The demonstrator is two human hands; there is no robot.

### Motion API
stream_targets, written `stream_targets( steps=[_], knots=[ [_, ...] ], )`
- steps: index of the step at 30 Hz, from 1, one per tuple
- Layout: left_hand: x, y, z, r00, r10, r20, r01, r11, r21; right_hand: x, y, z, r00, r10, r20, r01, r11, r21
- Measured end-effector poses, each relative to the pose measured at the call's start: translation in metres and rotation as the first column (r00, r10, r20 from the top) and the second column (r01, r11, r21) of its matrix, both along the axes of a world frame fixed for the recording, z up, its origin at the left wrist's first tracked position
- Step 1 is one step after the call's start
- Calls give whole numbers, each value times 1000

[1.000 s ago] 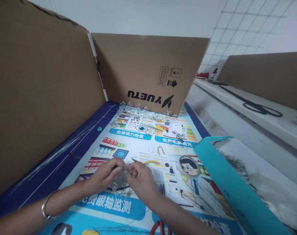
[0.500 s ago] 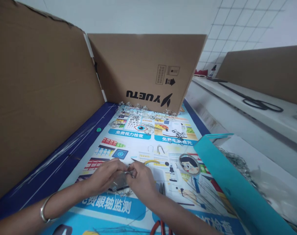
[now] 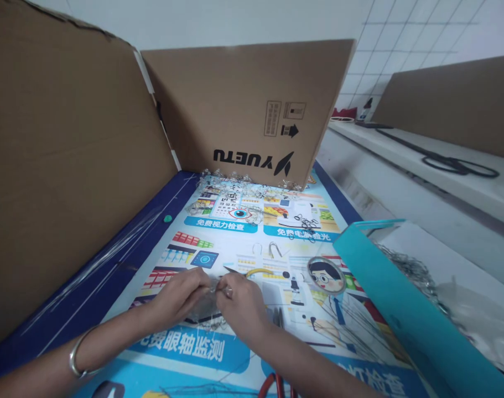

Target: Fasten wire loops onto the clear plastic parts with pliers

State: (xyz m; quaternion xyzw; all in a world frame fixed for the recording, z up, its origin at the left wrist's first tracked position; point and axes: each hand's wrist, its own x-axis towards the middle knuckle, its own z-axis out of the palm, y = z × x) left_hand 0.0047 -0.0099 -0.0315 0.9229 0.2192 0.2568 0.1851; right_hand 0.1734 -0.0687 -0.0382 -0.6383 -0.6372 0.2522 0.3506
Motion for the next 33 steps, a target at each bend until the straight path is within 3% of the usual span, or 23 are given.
stream_targets(
  steps=[13, 20, 26, 33],
  knots=[
    [-1, 1, -2, 996, -31, 81, 40, 992, -117, -1, 0, 3, 1000, -18, 16, 18, 999, -40],
    [0, 3, -4, 993, -58, 101, 51, 996, 72, -3, 0, 2, 999, -20, 45, 21, 999, -38],
    [1, 0, 2, 997, -76, 16, 71, 977, 201, -4, -2, 6, 997, -17, 75, 19, 999, -30],
    [-3, 0, 4, 982, -153, -113, 179, 946, 271, -5, -1, 7, 996, -11, 93, 14, 999, -38]
  ],
)
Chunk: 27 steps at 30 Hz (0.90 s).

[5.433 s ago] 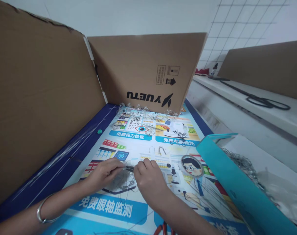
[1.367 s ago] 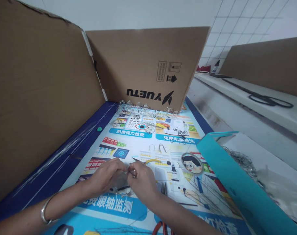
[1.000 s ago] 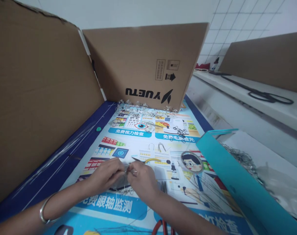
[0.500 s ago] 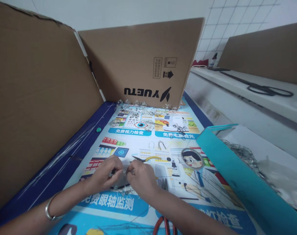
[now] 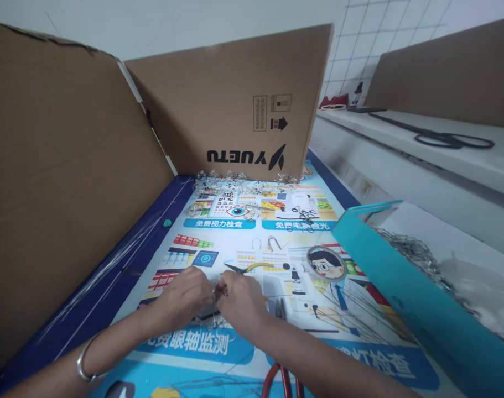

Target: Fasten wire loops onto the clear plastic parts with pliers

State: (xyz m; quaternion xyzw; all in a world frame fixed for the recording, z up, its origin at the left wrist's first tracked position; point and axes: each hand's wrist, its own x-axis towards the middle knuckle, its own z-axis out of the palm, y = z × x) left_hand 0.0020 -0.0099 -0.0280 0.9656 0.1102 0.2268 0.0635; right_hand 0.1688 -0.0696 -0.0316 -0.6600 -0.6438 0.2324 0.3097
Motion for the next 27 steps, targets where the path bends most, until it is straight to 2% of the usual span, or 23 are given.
stream_targets(
  steps=[6, 9, 12, 16, 22, 27],
  knots=[
    [2, -1, 5, 992, -6, -125, 8, 1000, 13, 0, -1, -1, 999, 6, 54, -5, 1000, -5],
    [1, 0, 12, 985, -18, -172, 12, 999, -39, -1, -1, -1, 997, 11, 72, -11, 1000, -8],
    [-1, 2, 14, 992, -33, -121, 8, 980, -198, -1, -2, -1, 998, 22, 59, -21, 1000, -3],
    [-3, 5, 10, 1000, 24, -12, -27, 929, -369, 2, -1, -2, 998, 59, 4, -59, 998, 31],
    [-3, 7, 7, 995, -3, 103, 54, 866, -497, 6, 1, -6, 969, 164, -182, -175, 983, -45],
    [-4, 9, 6, 987, -17, 157, 98, 846, -524, 8, 2, -10, 943, 204, -261, -217, 976, -21]
  ],
)
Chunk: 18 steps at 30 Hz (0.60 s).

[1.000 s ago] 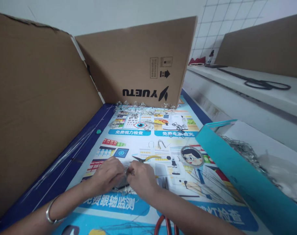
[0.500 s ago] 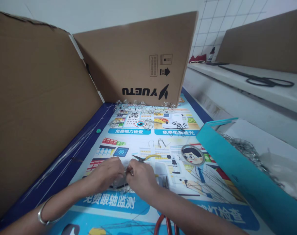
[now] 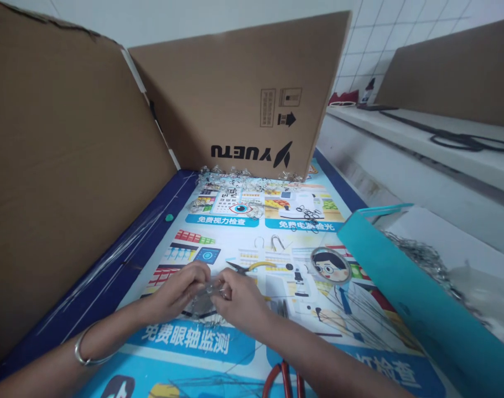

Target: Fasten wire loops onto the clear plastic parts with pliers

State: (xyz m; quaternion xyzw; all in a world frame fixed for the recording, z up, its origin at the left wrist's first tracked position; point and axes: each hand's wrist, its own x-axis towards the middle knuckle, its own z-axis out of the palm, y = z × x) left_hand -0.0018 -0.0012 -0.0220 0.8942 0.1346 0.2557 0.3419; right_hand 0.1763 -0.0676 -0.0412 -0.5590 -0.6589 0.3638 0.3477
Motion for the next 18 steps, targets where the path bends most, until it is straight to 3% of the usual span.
stream_targets(
  steps=[9, 14, 16, 18],
  knots=[
    [-4, 2, -1, 999, 42, -15, -41, 997, 66, 3, -3, -2, 998, -42, -47, 41, 999, -28],
    [-8, 11, -6, 986, 167, 10, -167, 981, 95, 28, 4, 22, 990, -85, 115, 60, 978, 201],
    [-9, 16, -9, 983, 183, 6, -182, 978, 101, 45, 9, 34, 972, -147, 181, 99, 964, 248],
    [-10, 20, -10, 983, 185, 10, -185, 978, 97, 60, 12, 43, 937, -138, 320, 58, 967, 246]
  ],
)
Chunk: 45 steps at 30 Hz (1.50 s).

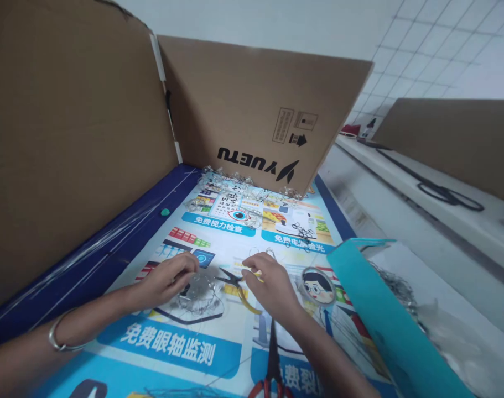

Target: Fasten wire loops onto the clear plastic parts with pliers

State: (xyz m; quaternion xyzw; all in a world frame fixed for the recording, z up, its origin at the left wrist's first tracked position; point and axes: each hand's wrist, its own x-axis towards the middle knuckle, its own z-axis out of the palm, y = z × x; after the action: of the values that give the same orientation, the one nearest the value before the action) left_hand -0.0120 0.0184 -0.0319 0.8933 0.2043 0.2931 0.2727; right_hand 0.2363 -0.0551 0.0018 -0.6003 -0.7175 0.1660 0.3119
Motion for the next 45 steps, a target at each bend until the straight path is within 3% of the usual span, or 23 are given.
stream_targets(
  steps=[3, 7, 11, 18, 23, 29, 31, 36, 45],
  knots=[
    [-1, 3, 1, 1000, 20, 18, -20, 999, -27, 10, -2, 2, 966, 85, 244, -68, 995, -77],
    [-3, 5, 3, 998, 69, 17, -68, 997, -44, 3, -9, -13, 842, 204, 500, -137, 976, -167],
    [-6, 7, 1, 998, 67, -18, -67, 998, -1, -7, -9, -32, 738, 132, 662, -127, 990, -55],
    [-5, 8, -1, 996, 70, -46, -65, 992, 109, -13, -4, -55, 610, -4, 793, -203, 966, 160],
    [-6, 10, -4, 998, 33, -60, -25, 991, 135, -14, -2, -58, 701, -68, 710, -197, 938, 285],
    [-6, 10, -5, 997, 28, -73, -17, 989, 147, -4, 0, -41, 861, -81, 503, -104, 939, 329],
    [-6, 9, -4, 996, 23, -88, -10, 990, 143, -4, -2, -34, 886, -51, 461, -134, 924, 359],
    [-5, 7, -2, 996, -27, -82, 35, 995, 90, -15, -10, -23, 838, 70, 542, -315, 872, 375],
    [-4, 1, 1, 994, -76, -82, 78, 997, 27, -25, -16, -17, 768, 45, 638, -354, 860, 366]
  ],
)
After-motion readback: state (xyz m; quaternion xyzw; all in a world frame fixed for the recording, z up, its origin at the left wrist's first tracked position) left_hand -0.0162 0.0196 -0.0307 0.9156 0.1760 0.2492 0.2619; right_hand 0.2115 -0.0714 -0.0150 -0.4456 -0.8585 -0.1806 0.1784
